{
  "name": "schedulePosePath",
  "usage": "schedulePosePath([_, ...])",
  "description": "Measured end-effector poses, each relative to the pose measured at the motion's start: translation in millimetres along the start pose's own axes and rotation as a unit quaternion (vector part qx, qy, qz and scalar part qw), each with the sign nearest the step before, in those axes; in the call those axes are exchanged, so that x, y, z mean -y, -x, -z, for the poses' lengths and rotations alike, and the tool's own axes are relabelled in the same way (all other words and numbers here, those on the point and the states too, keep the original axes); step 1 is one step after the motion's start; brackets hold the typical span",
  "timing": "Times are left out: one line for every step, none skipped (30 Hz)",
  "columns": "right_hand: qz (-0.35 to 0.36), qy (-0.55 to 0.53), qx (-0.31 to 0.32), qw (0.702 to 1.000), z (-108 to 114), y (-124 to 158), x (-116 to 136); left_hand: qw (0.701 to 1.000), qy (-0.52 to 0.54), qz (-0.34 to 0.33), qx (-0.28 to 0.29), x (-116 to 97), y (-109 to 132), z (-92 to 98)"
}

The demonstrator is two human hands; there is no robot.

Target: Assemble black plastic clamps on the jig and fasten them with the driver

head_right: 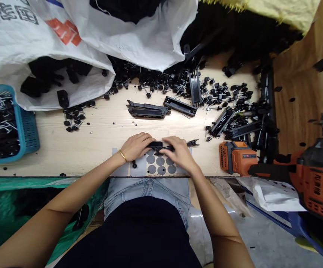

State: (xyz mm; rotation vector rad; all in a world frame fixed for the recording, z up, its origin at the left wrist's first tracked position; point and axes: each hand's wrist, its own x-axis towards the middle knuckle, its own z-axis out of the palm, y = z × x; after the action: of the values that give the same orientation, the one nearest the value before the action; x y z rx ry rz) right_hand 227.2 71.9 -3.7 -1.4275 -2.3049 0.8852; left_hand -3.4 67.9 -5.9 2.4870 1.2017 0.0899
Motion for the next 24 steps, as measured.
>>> schedulePosePath([-0.023,-0.006,-0.02,1.0,12.3,-8.5,-11.0,1.0,0.012,-0.013,0.003,0.8,-1.1,0.9])
schedulePosePath([-0.062,0.013,-0.066,0.996,25.3,-19.1,-24.1,0.999,0.024,-0.025,0.007,1.0,-2.4,1.9])
schedulePosePath([-0.108,0.06,-0.129,0.984,38.2,-31.4,-38.5,0.999,0.037,-0.036,0.011,0.7,-3.8,3.0])
schedulePosePath([-0.143,0.111,-0.178,0.967,50.0,-44.8,-53.1,0.998,0.048,-0.045,0.015,0.0,-5.2,4.3])
schedulePosePath([-0.168,0.149,-0.199,0.954,60.3,-58.8,-66.7,0.997,0.06,-0.054,0.019,-0.6,-6.5,5.8])
schedulePosePath([-0.189,0.174,-0.197,0.946,68.6,-72.4,-78.2,0.995,0.074,-0.061,0.019,-0.6,-7.7,7.6])
schedulePosePath([-0.207,0.185,-0.188,0.942,74.8,-85.0,-87.2,0.994,0.089,-0.066,0.015,0.6,-8.7,9.8])
schedulePosePath([-0.221,0.184,-0.178,0.941,79.3,-95.8,-93.3,0.992,0.106,-0.066,0.004,3.6,-9.3,12.5])
schedulePosePath([-0.233,0.177,-0.17,0.941,82.4,-104.1,-96.9,0.991,0.121,-0.056,-0.016,8.8,-9.3,15.8])
schedulePosePath([-0.24,0.165,-0.168,0.942,84.3,-109.6,-98.5,0.99,0.133,-0.032,-0.043,16.7,-8.5,19.5])
schedulePosePath([-0.243,0.151,-0.17,0.943,85.5,-112.3,-98.8,0.987,0.139,0.008,-0.078,27.3,-6.8,23.7])
schedulePosePath([-0.243,0.138,-0.172,0.945,86.2,-112.5,-98.4,0.981,0.138,0.063,-0.118,40.4,-4.1,28.1])
schedulePosePath([-0.241,0.128,-0.171,0.947,86.3,-110.4,-98.1,0.97,0.129,0.129,-0.159,55.4,-0.3,32.7])
schedulePosePath([-0.236,0.118,-0.171,0.949,85.9,-106.6,-98.0,0.953,0.111,0.202,-0.198,71.8,4.3,37.1])
schedulePosePath([-0.229,0.105,-0.172,0.952,84.8,-101.6,-98.2,0.928,0.084,0.276,-0.235,88.5,9.7,41.1])
schedulePosePath([-0.22,0.092,-0.177,0.955,83.2,-95.7,-98.5,0.9,0.051,0.343,-0.263,104.6,15.5,44.5])
schedulePosePath([-0.21,0.077,-0.184,0.957,80.8,-89.4,-98.6,0.874,0.022,0.398,-0.278,119.3,21.2,47.1])
schedulePosePath([-0.201,0.056,-0.194,0.959,77.9,-82.8,-97.9,0.856,0.0,0.436,-0.279,131.7,26.6,48.7])
schedulePosePath([-0.193,0.03,-0.207,0.959,74.4,-76.1,-95.7,0.847,-0.011,0.456,-0.274,141.4,31.2,49.2])
schedulePosePath([-0.188,-0.004,-0.222,0.957,70.4,-69.4,-91.6,0.846,-0.015,0.463,-0.265,148.0,34.9,48.7])
schedulePosePath([-0.186,-0.046,-0.235,0.953,66.0,-62.6,-85.2,0.849,-0.013,0.462,-0.256,151.7,37.7,47.1])
schedulePosePath([-0.183,-0.095,-0.242,0.948,61.2,-55.8,-76.6,0.855,-0.008,0.455,-0.249,152.7,39.5,44.6])
schedulePosePath([-0.179,-0.145,-0.238,0.944,55.9,-49.0,-65.9,0.861,-0.001,0.446,-0.244,151.6,40.6,41.2])
schedulePosePath([-0.174,-0.191,-0.223,0.94,50.3,-42.2,-53.7,0.867,0.008,0.436,-0.241,148.7,41.3,37.2])
